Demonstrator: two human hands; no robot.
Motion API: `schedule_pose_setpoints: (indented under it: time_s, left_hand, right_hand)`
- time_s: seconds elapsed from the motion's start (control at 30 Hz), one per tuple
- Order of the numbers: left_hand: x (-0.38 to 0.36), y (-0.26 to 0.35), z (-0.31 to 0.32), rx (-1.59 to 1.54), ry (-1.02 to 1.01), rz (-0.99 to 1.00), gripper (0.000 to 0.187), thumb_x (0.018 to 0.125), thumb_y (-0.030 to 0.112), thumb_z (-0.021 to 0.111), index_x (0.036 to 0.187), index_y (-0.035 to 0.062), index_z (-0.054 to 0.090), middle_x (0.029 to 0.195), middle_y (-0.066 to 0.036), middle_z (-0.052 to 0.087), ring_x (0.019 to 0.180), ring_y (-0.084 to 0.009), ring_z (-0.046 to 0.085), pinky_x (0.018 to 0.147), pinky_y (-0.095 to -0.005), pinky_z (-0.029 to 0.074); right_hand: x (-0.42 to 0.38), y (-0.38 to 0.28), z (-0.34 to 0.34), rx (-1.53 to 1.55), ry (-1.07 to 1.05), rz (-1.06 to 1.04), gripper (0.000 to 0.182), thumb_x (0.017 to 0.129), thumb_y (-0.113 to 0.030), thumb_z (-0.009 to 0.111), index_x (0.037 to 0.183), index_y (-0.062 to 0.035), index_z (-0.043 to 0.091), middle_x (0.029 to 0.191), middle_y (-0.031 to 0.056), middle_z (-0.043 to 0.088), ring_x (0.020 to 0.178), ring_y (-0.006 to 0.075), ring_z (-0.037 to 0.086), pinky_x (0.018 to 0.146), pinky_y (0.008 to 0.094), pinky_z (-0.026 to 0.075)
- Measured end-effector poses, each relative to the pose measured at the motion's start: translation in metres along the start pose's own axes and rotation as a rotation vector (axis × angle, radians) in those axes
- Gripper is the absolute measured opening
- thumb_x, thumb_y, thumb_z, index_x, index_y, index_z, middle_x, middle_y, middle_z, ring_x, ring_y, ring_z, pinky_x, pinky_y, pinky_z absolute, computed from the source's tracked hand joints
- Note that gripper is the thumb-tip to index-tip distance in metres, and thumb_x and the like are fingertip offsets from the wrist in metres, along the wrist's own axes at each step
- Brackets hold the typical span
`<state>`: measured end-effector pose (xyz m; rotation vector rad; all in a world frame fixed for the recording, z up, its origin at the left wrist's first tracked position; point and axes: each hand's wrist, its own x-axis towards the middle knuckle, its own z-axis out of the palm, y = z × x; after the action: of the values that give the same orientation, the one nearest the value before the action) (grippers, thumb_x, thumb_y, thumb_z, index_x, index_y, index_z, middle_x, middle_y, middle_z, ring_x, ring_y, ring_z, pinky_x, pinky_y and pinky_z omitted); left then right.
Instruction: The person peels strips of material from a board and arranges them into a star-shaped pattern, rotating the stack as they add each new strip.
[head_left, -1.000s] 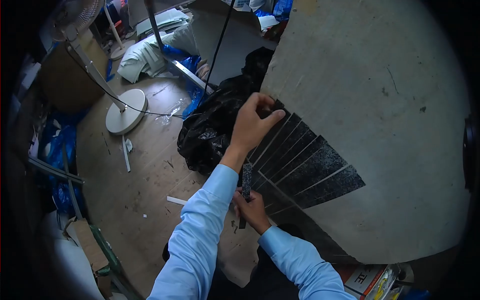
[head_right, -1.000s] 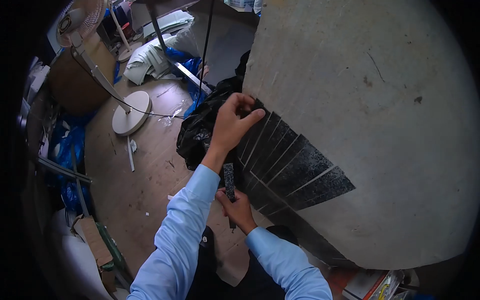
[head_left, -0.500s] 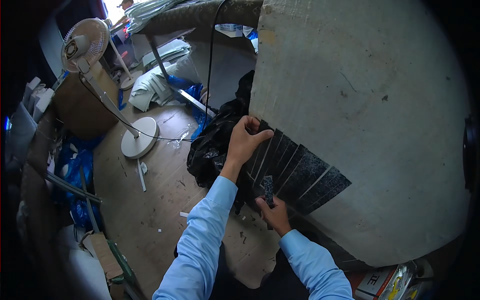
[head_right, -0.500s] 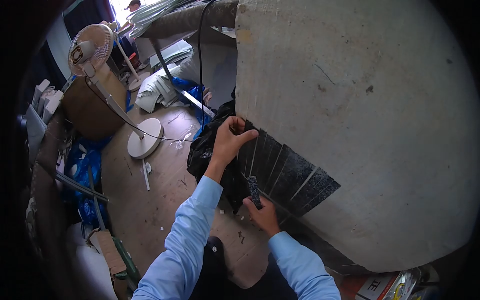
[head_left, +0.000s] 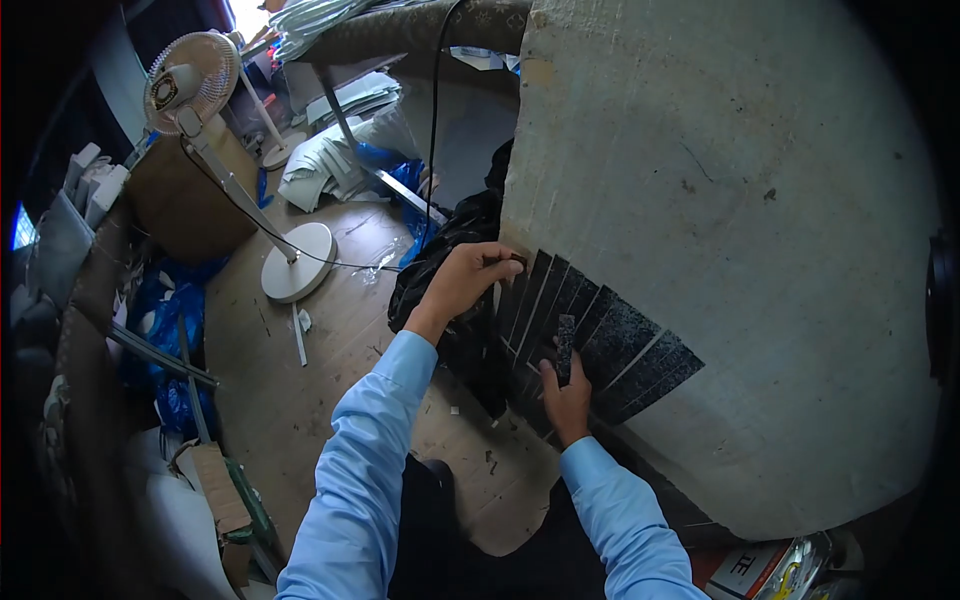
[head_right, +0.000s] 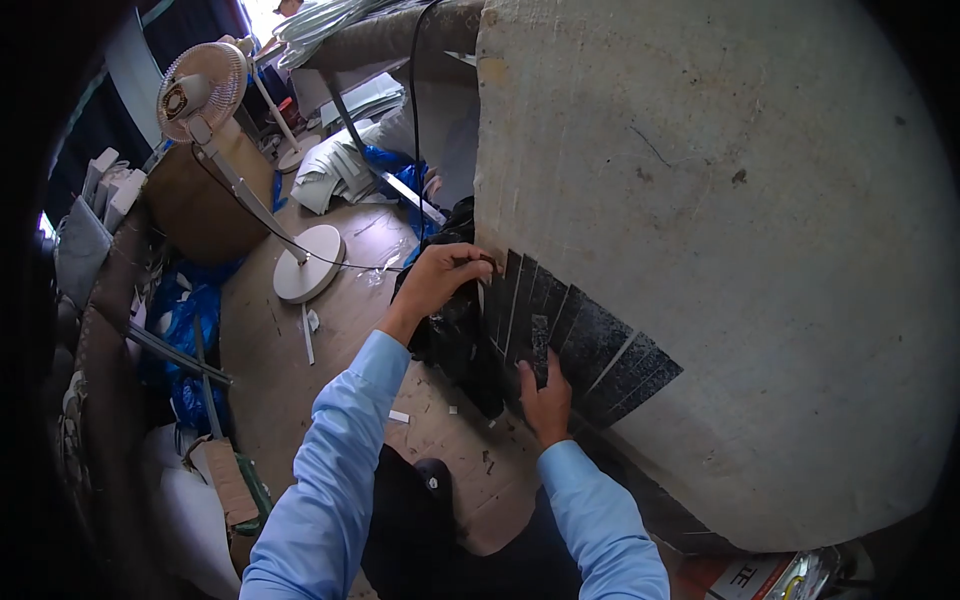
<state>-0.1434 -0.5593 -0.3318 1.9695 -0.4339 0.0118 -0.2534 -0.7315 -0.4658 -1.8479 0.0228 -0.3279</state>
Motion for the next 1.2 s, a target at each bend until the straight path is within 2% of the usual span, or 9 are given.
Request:
schedule_pose_setpoints:
  time_s: [0.13,0.33,0.53,0.6,0.7,0.73,0.8,0.93,1.2]
  left_hand:
    - [-0.022,0.012,-0.007,0.293,0.069,-0.069,0.019,0.082,0.016,0.063,0.086,-0.0023,0.063,0.065,-0.002,0.06,0.061,-0.0089,0.055,0.059,-0.0246,0.044]
    - [-0.149,-0.027,-0.041,-0.235,0.602,-0.188,0.014,0.087,0.01,0.057,0.088,-0.0025,0.063,0.071,-0.002,0.062,0.068,-0.0093,0.06,0.061,-0.0216,0.049]
    - [-0.124,-0.034,-0.039,-0.269,0.481,-0.259,0.012,0.09,0.009,0.052,0.091,-0.001,0.058,0.08,-0.004,0.062,0.078,-0.0098,0.061,0.065,-0.0199,0.049]
    - [-0.119,-0.039,-0.037,-0.335,0.426,-0.285,0.01,0.089,0.009,0.054,0.092,-0.0005,0.057,0.087,-0.005,0.062,0.083,-0.01,0.06,0.07,-0.0211,0.049]
    - [-0.095,-0.044,-0.022,-0.252,0.128,-0.113,0.018,0.083,0.005,0.06,0.1,-0.0004,0.057,0.113,-0.008,0.054,0.098,-0.0136,0.055,0.083,-0.0267,0.045]
    - [-0.084,-0.042,-0.018,-0.25,0.121,-0.105,0.018,0.083,0.005,0.06,0.1,-0.0004,0.057,0.113,-0.008,0.054,0.098,-0.0136,0.055,0.083,-0.0267,0.045]
    - [-0.058,-0.028,-0.008,-0.174,0.173,0.05,0.028,0.079,0.004,0.064,0.106,-0.0002,0.056,0.115,-0.01,0.053,0.099,-0.0161,0.055,0.086,-0.028,0.045]
    - [-0.022,-0.006,0.011,-0.205,0.229,0.083,0.033,0.078,0.002,0.064,0.11,-0.0013,0.053,0.115,-0.01,0.053,0.106,-0.0145,0.051,0.091,-0.0273,0.043]
    - [0.011,-0.024,0.02,-0.123,0.237,0.053,0.03,0.078,0.003,0.066,0.105,-0.0013,0.053,0.094,-0.005,0.058,0.087,-0.0111,0.055,0.08,-0.0238,0.046]
  right_hand:
    - [0.0,-0.008,0.001,0.165,-0.037,0.174,0.036,0.086,-0.011,0.056,0.121,-0.0013,0.049,0.088,0.0083,0.061,0.065,0.012,0.057,0.059,0.0256,0.047]
    - [0.014,0.014,0.015,0.122,0.141,-0.031,0.033,0.088,-0.011,0.053,0.119,-0.0009,0.05,0.102,0.0139,0.062,0.083,0.0176,0.062,0.075,0.0286,0.049]
    - [0.0,0.02,0.007,0.018,0.046,-0.182,0.014,0.084,-0.008,0.059,0.095,0.001,0.06,0.086,0.0156,0.064,0.077,0.0275,0.064,0.067,0.0316,0.049]
    - [0.0,0.009,0.001,0.054,-0.053,-0.11,0.016,0.086,-0.009,0.059,0.095,0.0032,0.062,0.089,0.0129,0.064,0.074,0.0155,0.063,0.062,0.0284,0.051]
    - [0.001,0.008,0.004,0.009,-0.011,-0.101,0.015,0.085,-0.009,0.061,0.093,0.0032,0.062,0.084,0.0118,0.064,0.071,0.0153,0.062,0.061,0.0274,0.05]
    - [0.001,0.007,0.005,0.009,-0.001,-0.104,0.015,0.085,-0.009,0.061,0.093,0.0032,0.062,0.084,0.0118,0.064,0.071,0.0153,0.062,0.061,0.0274,0.05]
    - [0.001,0.004,0.007,-0.053,0.027,-0.201,0.011,0.081,-0.007,0.062,0.088,0.0006,0.059,0.078,0.0159,0.06,0.07,0.0319,0.06,0.061,0.035,0.047]
    - [0.001,0.0,0.004,-0.094,0.051,-0.207,0.012,0.08,-0.007,0.063,0.089,0.0002,0.059,0.081,0.0161,0.059,0.072,0.0336,0.059,0.063,0.0358,0.047]
    - [0.002,-0.005,0.002,-0.124,0.024,-0.249,0.012,0.08,-0.006,0.062,0.09,0.0001,0.059,0.084,0.0163,0.06,0.074,0.0338,0.06,0.065,0.0356,0.048]
